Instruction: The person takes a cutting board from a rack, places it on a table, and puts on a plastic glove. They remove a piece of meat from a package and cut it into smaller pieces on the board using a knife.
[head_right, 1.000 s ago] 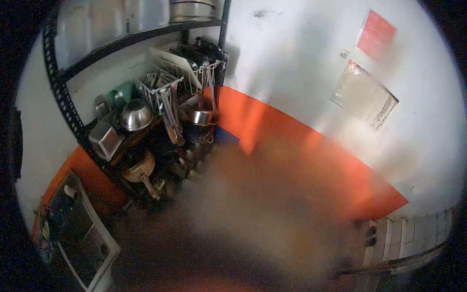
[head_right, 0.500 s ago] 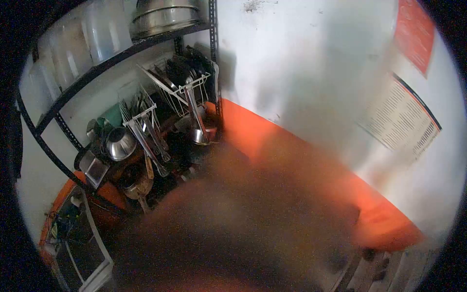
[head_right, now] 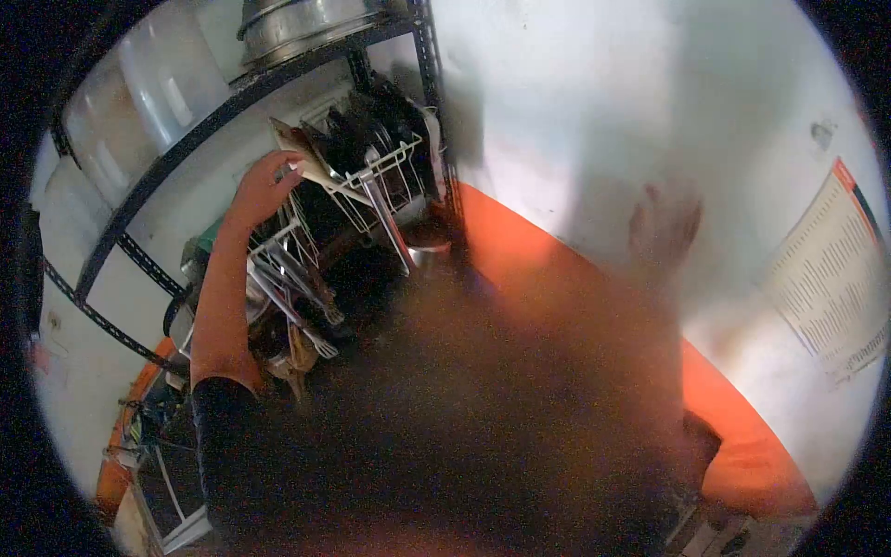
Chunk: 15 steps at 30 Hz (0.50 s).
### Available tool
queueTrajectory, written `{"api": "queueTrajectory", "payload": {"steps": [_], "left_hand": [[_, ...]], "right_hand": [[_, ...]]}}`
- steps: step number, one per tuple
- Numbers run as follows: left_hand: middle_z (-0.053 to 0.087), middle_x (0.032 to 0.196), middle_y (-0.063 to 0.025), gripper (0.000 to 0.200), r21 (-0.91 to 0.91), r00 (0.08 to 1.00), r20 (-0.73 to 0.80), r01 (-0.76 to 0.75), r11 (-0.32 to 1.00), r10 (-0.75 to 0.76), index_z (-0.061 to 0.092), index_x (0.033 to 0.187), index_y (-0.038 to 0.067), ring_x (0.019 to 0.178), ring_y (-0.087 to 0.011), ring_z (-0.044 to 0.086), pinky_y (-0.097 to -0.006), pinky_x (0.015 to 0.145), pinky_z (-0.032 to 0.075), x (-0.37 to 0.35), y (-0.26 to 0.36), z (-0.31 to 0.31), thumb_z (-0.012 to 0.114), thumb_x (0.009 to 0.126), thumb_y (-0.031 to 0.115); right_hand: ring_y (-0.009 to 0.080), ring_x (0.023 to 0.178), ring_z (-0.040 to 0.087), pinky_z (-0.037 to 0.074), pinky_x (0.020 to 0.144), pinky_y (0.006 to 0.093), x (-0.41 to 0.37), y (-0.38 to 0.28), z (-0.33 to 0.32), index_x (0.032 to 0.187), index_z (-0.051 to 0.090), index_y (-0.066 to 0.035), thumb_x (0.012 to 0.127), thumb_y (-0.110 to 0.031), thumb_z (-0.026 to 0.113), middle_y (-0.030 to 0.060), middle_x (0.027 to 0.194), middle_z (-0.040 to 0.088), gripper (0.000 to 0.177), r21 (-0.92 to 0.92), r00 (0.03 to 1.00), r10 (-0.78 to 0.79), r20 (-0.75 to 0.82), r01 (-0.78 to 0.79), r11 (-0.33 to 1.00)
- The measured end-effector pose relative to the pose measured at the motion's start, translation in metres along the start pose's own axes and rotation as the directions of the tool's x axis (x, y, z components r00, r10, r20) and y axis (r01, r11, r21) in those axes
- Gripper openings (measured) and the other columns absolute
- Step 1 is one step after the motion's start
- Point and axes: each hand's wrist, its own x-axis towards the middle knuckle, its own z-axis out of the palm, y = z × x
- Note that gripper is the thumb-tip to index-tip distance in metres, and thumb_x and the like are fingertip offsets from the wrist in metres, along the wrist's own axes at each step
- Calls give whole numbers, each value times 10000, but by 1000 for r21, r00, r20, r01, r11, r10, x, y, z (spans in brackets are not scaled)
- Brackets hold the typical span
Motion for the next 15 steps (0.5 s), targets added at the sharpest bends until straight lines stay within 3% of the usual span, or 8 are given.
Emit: {"api": "queueTrajectory", "payload": {"steps": [1, 4, 7, 10, 13, 15], "left_hand": [[664, 1200, -121, 300, 83, 997, -39, -61, 995, 64, 687, 1173, 129, 1123, -352, 620, -430, 967, 493, 14, -22, 4, 641, 916, 278], [666, 1183, -125, 283, 143, 1000, 7, -2, 990, 1, 690, 1166, 151, 1124, -364, 615, -457, 975, 485, 46, -51, 5, 612, 922, 269], [665, 1163, -133, 276, 378, 996, 68, 32, 925, -62, 695, 1148, 150, 1125, -356, 617, -474, 964, 488, 71, -84, 14, 555, 934, 254], [663, 1151, -136, 289, 462, 944, 194, 151, 874, -266, 694, 1138, 155, 1106, -355, 630, -499, 945, 496, 105, -107, 22, 532, 926, 265], [675, 1145, -159, 315, 574, 921, 312, 13, 819, -233, 698, 1140, 165, 1065, -365, 651, -485, 931, 516, 136, -143, 32, 539, 905, 304], [678, 1163, -166, 319, 583, 908, 328, 22, 812, -260, 702, 1138, 162, 1069, -371, 651, -476, 941, 515, 144, -155, 34, 544, 903, 308]], "right_hand": [[340, 1441, 360, 286, 1164, 514, 7, 16, 22, 1358, 566, -150, 972, -258, 592, 117, 1528, 435, 401, -105, 996, -31, -82, 22, 994], [336, 1478, 296, 238, 1184, 540, -11, 60, 83, 1491, 454, -237, 1009, -380, 527, 80, 1588, 362, 508, -474, 986, 102, 132, -28, 880], [343, 1466, 318, 242, 1164, 583, -8, 57, 103, 1506, 431, -335, 1022, -448, 472, 68, 1597, 353, 499, -465, 998, 67, -4, -61, 883], [346, 1451, 348, 258, 1141, 608, 13, 29, 74, 1463, 486, -379, 1013, -469, 478, 64, 1591, 367, 459, -700, 861, 364, 354, -14, 714], [355, 1421, 395, 296, 1123, 588, 32, 10, 68, 1429, 538, -360, 1005, -478, 492, 70, 1567, 407, 442, -780, 789, 472, 393, 13, 626], [356, 1406, 415, 311, 1116, 578, 34, 5, 71, 1413, 557, -356, 999, -480, 506, 79, 1547, 434, 436, -806, 789, 486, 376, 21, 591]]}}
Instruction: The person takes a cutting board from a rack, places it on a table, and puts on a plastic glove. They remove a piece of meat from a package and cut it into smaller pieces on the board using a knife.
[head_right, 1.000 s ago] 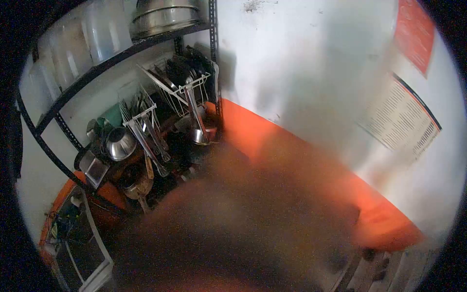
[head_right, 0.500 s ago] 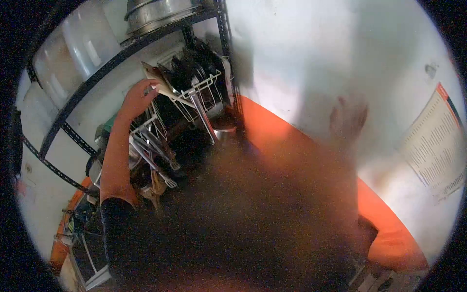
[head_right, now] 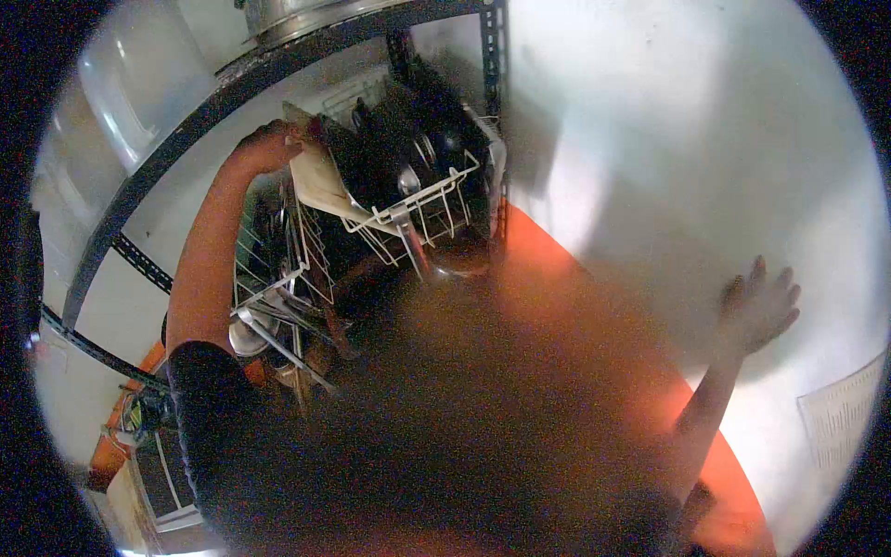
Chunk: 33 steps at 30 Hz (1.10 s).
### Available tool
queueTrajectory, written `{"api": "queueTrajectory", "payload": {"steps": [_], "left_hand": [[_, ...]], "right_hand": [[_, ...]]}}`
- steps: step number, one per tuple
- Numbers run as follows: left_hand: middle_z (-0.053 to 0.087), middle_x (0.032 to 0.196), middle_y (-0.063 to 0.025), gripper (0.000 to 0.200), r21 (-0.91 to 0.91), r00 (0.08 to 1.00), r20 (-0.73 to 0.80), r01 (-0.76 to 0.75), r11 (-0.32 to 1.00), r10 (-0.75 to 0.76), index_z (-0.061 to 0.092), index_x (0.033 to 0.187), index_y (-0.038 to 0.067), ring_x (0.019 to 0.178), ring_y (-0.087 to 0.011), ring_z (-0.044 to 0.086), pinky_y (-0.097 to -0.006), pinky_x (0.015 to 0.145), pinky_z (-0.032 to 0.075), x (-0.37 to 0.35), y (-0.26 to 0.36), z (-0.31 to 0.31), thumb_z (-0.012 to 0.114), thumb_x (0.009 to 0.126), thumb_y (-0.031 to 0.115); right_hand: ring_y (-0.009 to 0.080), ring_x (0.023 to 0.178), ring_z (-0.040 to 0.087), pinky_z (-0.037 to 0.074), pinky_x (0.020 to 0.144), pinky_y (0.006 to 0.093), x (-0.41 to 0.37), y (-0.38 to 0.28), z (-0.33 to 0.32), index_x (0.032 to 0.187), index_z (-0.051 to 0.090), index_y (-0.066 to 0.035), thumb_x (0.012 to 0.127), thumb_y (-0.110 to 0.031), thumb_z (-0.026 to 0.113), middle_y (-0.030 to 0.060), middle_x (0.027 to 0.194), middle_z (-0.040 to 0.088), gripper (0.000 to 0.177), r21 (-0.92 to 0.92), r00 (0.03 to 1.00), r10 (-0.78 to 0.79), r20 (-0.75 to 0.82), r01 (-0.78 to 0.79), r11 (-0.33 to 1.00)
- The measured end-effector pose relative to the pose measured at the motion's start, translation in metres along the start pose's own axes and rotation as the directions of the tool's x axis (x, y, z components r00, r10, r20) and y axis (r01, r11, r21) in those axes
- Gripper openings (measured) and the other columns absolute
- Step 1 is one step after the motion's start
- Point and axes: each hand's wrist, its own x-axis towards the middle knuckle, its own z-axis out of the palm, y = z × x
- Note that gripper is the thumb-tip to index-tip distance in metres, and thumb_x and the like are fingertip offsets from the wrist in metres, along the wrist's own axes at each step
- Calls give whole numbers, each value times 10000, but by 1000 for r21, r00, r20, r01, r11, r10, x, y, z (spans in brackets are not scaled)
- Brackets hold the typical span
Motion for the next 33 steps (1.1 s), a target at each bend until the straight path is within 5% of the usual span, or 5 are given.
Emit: {"api": "queueTrajectory", "payload": {"steps": [5, 14, 20, 26, 33], "left_hand": [[670, 1233, -156, 324, -66, 995, 88, 43, 997, -37, 697, 1167, 158, 1091, -370, 648, -465, 962, 508, 26, -16, 9, 556, 912, 298], [653, 1223, -163, 356, -421, 972, -91, -233, 877, 215, 643, 1258, 91, 1153, -320, 615, -402, 1018, 469, 68, -24, 26, 637, 943, 257], [633, 1239, -154, 368, -562, 792, -64, -532, 634, 608, 626, 1281, 68, 1193, -292, 582, -405, 1060, 432, 62, 66, -25, 617, 971, 265], [613, 1297, -192, 366, -310, 795, -59, -589, 746, 603, 606, 1304, 62, 1221, -339, 579, -431, 1049, 456, 150, 105, -14, 598, 951, 160], [666, 1208, -199, 554, -8, 827, 36, -561, 828, 561, 623, 1274, 125, 1120, -394, 644, -486, 918, 533, 240, 98, 40, 638, 748, -49]], "right_hand": [[365, 1362, 465, 372, 1057, 576, 6, -1, 58, 1398, 574, -342, 1001, -478, 492, 103, 1516, 471, 428, 338, 746, 86, -660, 193, 921], [393, 1348, 468, 358, 1063, 600, 3, -1, 59, 1388, 587, -296, 990, -451, 495, 132, 1506, 474, 437, 318, 783, 66, -618, 172, 932], [343, 1425, 376, 267, 1174, 528, -2, 2, 68, 1371, 578, -350, 907, -450, 551, 84, 1548, 418, 476, 318, 863, 87, -497, 88, 944], [397, 1407, 381, 273, 1147, 581, -2, 10, 72, 1350, 596, -321, 894, -400, 595, 122, 1535, 429, 463, 224, 936, 26, -350, 56, 973], [353, 1425, 384, 257, 1154, 553, 1, 5, 57, 1396, 578, -296, 1006, -436, 475, 115, 1552, 416, 427, 332, 786, 35, -617, 219, 918]]}}
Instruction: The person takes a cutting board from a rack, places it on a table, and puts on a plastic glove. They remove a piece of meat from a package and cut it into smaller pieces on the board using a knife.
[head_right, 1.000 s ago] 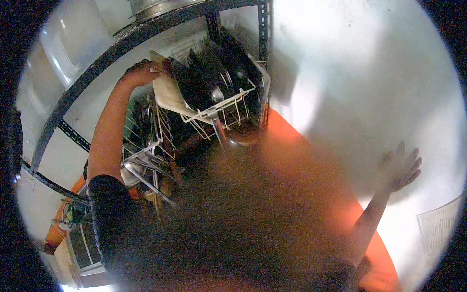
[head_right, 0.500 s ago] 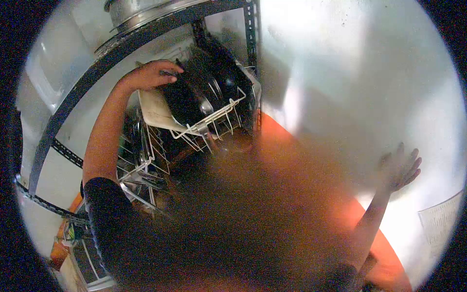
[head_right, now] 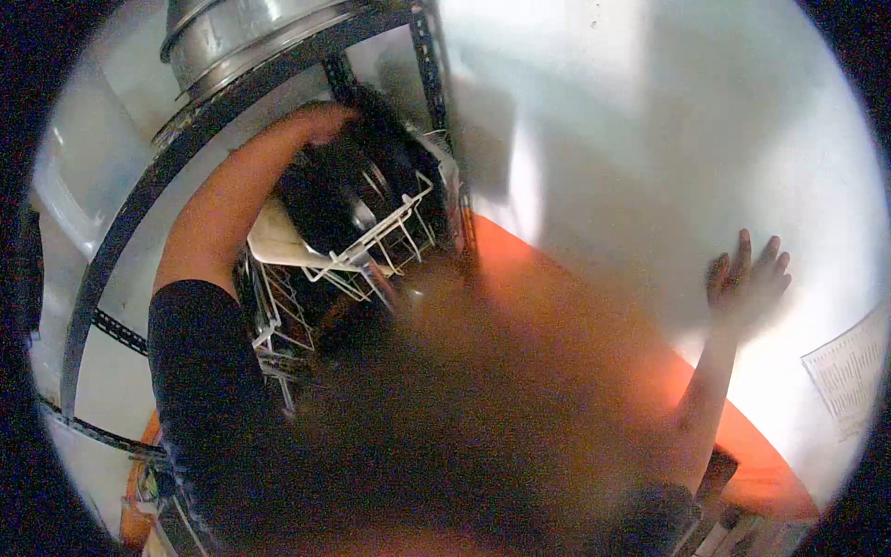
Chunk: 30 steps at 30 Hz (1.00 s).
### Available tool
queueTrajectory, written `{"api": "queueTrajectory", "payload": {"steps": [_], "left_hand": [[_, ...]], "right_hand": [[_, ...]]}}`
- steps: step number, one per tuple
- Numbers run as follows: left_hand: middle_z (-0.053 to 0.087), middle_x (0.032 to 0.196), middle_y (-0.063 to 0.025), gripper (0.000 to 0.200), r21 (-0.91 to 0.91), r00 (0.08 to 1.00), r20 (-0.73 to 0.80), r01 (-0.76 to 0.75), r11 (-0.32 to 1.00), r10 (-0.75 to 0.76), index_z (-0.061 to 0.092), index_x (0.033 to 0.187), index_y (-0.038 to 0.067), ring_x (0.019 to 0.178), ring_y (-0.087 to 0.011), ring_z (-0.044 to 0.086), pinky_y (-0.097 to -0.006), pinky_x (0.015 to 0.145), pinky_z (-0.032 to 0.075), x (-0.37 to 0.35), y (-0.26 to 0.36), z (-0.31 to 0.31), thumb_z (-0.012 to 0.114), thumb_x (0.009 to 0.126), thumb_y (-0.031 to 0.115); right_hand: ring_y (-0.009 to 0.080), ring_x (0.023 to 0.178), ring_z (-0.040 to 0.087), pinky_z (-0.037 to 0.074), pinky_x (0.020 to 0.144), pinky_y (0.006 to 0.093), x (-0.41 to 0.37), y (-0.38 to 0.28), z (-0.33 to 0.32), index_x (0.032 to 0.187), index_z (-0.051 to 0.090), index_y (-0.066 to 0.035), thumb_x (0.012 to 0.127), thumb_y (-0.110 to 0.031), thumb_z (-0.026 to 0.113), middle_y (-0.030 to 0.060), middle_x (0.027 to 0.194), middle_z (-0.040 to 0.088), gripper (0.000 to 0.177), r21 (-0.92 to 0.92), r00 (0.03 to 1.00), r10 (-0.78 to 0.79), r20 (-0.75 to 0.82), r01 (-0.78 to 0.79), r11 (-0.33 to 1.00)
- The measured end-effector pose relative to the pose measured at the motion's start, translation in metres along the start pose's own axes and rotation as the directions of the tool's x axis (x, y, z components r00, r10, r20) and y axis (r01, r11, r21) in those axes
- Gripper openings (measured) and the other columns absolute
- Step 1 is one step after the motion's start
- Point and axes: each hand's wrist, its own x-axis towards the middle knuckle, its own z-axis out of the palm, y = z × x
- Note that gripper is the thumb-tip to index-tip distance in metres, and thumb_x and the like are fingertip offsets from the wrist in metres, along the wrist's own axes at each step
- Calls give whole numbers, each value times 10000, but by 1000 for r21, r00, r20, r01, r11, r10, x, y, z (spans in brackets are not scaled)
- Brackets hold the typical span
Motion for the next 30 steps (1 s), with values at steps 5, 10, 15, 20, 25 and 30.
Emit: {"api": "queueTrajectory", "payload": {"steps": [5, 10, 15, 20, 25, 30], "left_hand": [[683, 1175, -174, 506, 181, 997, -35, -64, 981, 72, 652, 1240, 143, 1099, -396, 655, -493, 917, 532, 0, 2, -7, 650, 759, -15], [705, 1100, -178, 267, 159, 1000, -11, -26, 987, 28, 718, 1092, 110, 1055, -396, 668, -500, 890, 538, 11, 10, -6, 612, 853, 165], [704, 1089, -206, 301, 280, 993, 114, -12, 960, -21, 732, 1040, 75, 1020, -392, 678, -509, 876, 537, 9, 21, -23, 562, 887, 271], [706, 1071, -206, 287, 130, 990, -75, 127, 983, -118, 738, 987, 70, 1008, -390, 681, -505, 895, 525, -16, 43, -35, 540, 886, 251], [698, 1020, -198, 261, 209, 980, -196, 1, 978, 41, 707, 978, 64, 990, -390, 677, -497, 881, 523, -45, 52, -55, 520, 909, 232], [671, 1108, -187, 248, 179, 971, -234, 1, 984, 41, 652, 1098, 64, 1034, -381, 659, -464, 909, 517, -80, 67, -89, 494, 929, 153]], "right_hand": [[356, 1426, 382, 244, 1163, 547, 0, -2, -2, 1410, 563, -302, 1002, -428, 485, 122, 1549, 419, 435, 21, 1000, 22, 11, -23, 1000], [377, 1428, 377, 249, 1158, 570, 0, 0, 0, 1410, 560, -299, 972, -407, 524, 132, 1555, 409, 453, 41, 1000, 26, -16, -26, 999], [390, 1441, 354, 239, 1153, 610, -4, 2, 4, 1365, 598, -313, 920, -401, 577, 139, 1567, 390, 454, 84, 998, 57, -9, -56, 995], [361, 1445, 351, 219, 1172, 567, -9, 8, 7, 1371, 593, -311, 932, -435, 553, 121, 1569, 389, 458, 28, 997, 58, 57, -60, 998], [360, 1442, 350, 230, 1162, 570, -2, 1, 1, 1379, 588, -314, 946, -417, 538, 109, 1567, 394, 448, 84, 998, 56, -2, -56, 995], [364, 1434, 357, 256, 1143, 585, -2, 2, 3, 1384, 582, -322, 948, -414, 543, 108, 1563, 400, 447, 92, 998, 51, -21, -49, 995]]}}
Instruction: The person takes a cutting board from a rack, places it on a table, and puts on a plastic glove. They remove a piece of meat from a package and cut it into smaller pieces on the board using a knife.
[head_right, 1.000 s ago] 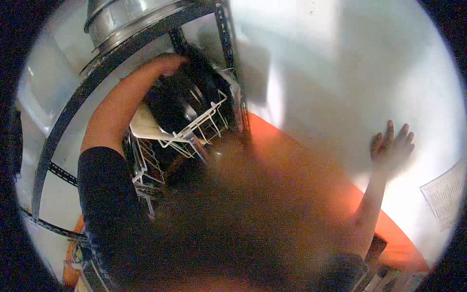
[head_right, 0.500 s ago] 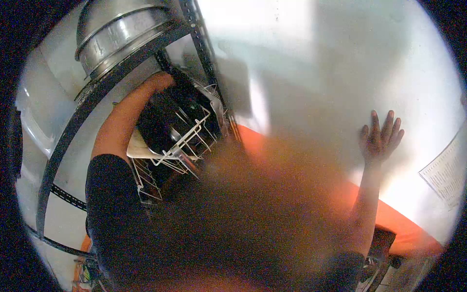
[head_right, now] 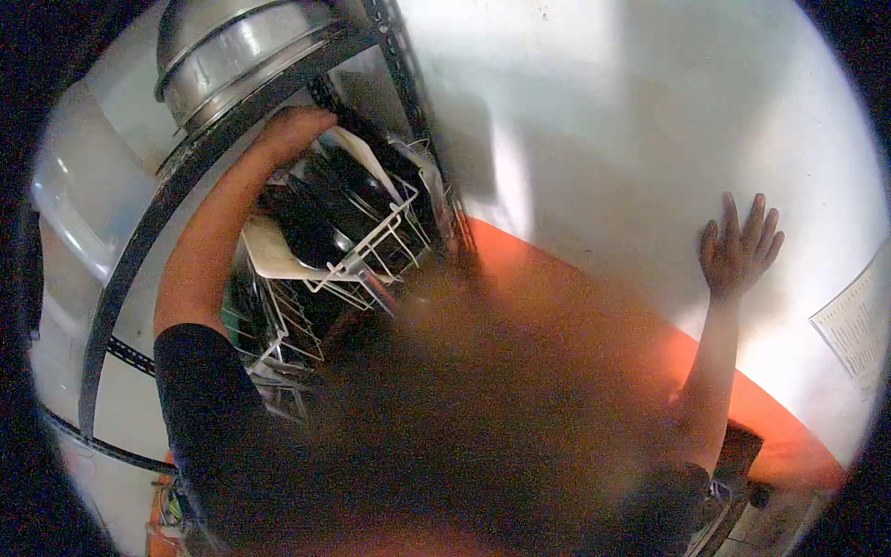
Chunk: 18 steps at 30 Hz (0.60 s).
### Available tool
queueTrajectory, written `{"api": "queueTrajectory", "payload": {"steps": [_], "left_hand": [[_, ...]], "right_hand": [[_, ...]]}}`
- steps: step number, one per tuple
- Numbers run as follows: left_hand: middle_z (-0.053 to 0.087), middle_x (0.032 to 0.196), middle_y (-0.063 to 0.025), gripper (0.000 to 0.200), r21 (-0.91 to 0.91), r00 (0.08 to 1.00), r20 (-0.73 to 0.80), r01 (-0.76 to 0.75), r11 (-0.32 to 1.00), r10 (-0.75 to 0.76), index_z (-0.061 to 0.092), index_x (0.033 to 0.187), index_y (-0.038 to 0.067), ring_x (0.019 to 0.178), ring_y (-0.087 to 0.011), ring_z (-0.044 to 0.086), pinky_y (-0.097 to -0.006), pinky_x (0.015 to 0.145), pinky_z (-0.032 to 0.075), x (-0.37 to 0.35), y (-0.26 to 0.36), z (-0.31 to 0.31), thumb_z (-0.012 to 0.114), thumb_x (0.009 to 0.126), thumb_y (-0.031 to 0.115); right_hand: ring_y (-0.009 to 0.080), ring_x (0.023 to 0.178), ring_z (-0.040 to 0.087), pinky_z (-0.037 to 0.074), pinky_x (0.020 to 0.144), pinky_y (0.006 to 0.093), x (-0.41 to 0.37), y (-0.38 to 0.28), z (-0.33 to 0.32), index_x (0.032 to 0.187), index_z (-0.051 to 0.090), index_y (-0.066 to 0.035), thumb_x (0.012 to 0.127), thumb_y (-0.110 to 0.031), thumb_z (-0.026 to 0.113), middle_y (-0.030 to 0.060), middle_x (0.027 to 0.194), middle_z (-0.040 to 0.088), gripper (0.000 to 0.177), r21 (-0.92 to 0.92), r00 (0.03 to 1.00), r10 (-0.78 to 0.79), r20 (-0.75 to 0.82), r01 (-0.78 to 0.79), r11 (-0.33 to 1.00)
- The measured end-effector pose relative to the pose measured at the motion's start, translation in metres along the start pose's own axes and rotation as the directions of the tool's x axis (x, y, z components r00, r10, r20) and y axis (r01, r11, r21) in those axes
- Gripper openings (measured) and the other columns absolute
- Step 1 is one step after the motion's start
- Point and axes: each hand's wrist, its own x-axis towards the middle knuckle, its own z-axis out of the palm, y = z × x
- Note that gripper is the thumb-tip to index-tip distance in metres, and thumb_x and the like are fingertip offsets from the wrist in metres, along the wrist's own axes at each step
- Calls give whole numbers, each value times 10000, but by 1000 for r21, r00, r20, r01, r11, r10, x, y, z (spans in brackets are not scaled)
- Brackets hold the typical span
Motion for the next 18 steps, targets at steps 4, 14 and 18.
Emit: {"api": "queueTrajectory", "payload": {"steps": [4, 14, 18], "left_hand": [[649, 1172, -186, 263, 4, 987, -136, -91, 996, 91, 607, 1148, 44, 1079, -371, 644, -446, 930, 515, -16, -3, -10, 482, 920, 84], [625, 1220, -182, 294, 149, 973, -231, 41, 988, -5, 553, 1193, 80, 1124, -379, 615, -446, 939, 526, -73, 22, -35, 503, 903, 76], [622, 1073, -163, 201, 216, 978, -159, 165, 962, -132, 537, 1083, 80, 1026, -369, 632, -460, 868, 541, -89, 40, -42, 518, 883, 80]], "right_hand": [[368, 1419, 380, 277, 1131, 586, 3, -4, 1, 1384, 581, -321, 947, -408, 555, 108, 1560, 406, 447, -7, 1000, -5, -12, 5, 1000], [355, 1438, 362, 267, 1140, 585, 4, -1, -3, 1405, 556, -325, 946, -383, 563, 93, 1567, 395, 462, 11, 1000, 5, 1, -5, 1000], [365, 1438, 362, 269, 1133, 605, 2, -2, -2, 1409, 551, -324, 931, -371, 583, 90, 1574, 388, 481, 18, 999, 18, 31, -19, 1000]]}}
